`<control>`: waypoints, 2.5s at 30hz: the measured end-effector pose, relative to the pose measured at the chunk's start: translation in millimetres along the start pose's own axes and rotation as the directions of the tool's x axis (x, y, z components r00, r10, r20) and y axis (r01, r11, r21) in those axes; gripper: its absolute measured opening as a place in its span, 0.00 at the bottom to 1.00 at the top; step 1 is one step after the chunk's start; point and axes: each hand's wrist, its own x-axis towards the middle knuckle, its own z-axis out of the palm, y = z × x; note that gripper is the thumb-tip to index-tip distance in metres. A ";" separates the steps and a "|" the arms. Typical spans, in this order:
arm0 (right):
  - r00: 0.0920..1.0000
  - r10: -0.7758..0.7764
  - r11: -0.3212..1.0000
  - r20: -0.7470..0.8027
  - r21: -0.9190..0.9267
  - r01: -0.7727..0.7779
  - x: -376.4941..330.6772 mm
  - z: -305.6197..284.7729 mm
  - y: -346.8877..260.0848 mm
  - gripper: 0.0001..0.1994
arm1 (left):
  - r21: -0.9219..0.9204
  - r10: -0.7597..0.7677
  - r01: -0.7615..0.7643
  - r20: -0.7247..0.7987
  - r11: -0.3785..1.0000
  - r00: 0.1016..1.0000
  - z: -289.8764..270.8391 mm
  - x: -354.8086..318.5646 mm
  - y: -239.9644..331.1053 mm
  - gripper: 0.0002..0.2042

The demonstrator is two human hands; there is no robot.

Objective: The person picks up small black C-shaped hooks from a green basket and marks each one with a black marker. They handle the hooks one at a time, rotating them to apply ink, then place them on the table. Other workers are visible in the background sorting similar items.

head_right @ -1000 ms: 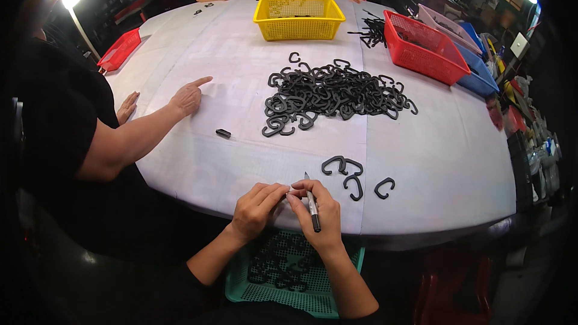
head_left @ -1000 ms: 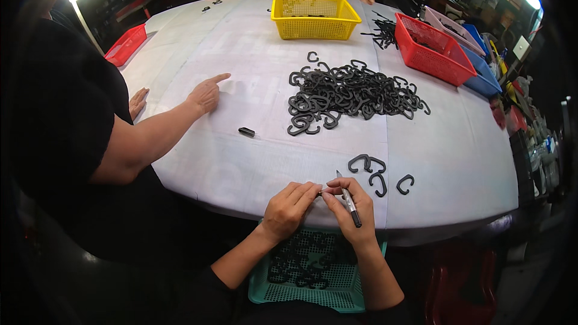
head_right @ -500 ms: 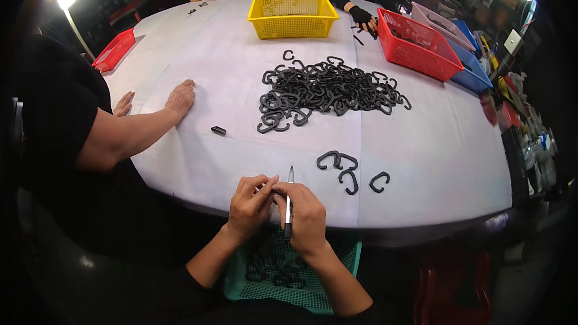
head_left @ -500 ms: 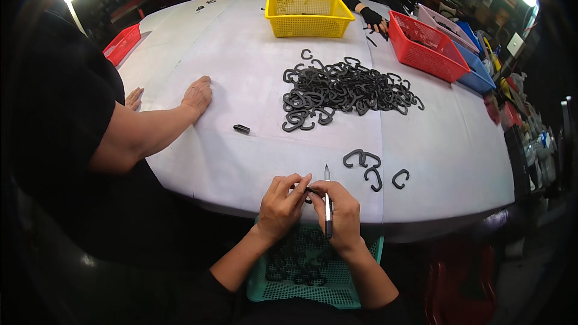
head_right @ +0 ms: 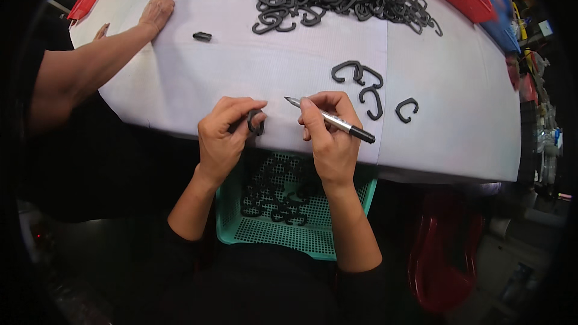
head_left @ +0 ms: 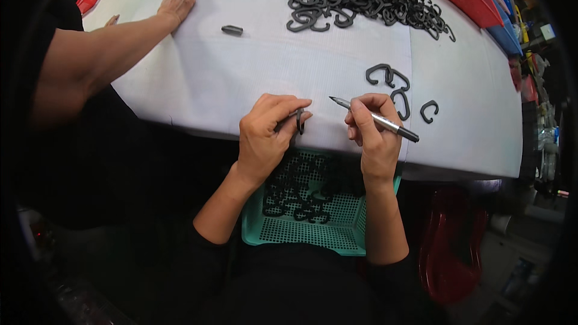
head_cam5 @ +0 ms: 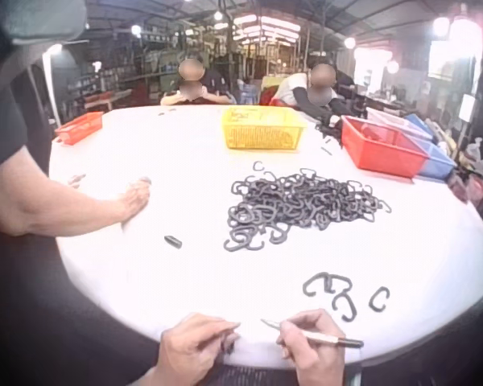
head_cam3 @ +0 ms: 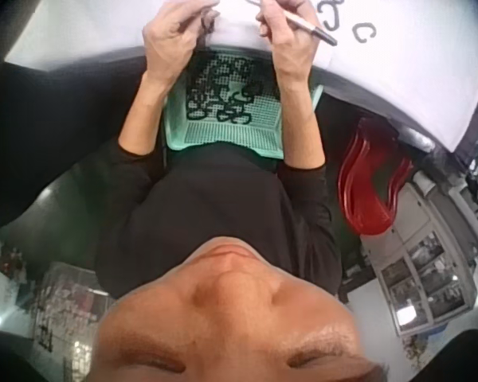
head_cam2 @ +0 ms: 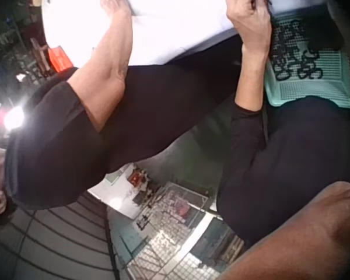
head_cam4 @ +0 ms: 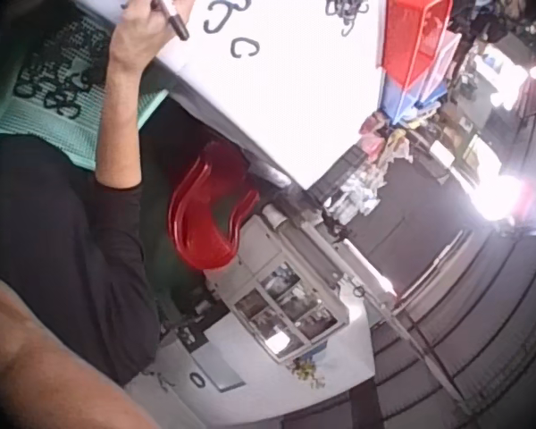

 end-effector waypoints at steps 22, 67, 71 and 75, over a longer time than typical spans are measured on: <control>0.989 -0.144 0.972 -0.036 -0.192 0.134 0.5 25.9 20.7 0.11 | 0.071 0.043 -0.034 -0.135 0.997 0.990 10.2 -2.7 -12.8 0.09; 0.950 -0.272 0.953 -0.153 -0.183 0.243 -5.2 5.0 20.3 0.08 | 0.154 0.097 -0.073 -0.155 0.985 0.983 16.9 -2.4 -11.7 0.13; 0.956 -0.278 0.931 -0.094 -0.270 0.245 -8.1 16.3 26.0 0.08 | 0.153 0.092 -0.067 -0.159 0.986 0.983 19.3 -1.8 -13.2 0.19; 0.959 -0.264 0.931 -0.099 -0.287 0.227 -4.0 21.3 31.0 0.08 | 0.161 0.106 -0.079 -0.167 0.984 0.980 20.8 -3.0 -15.1 0.20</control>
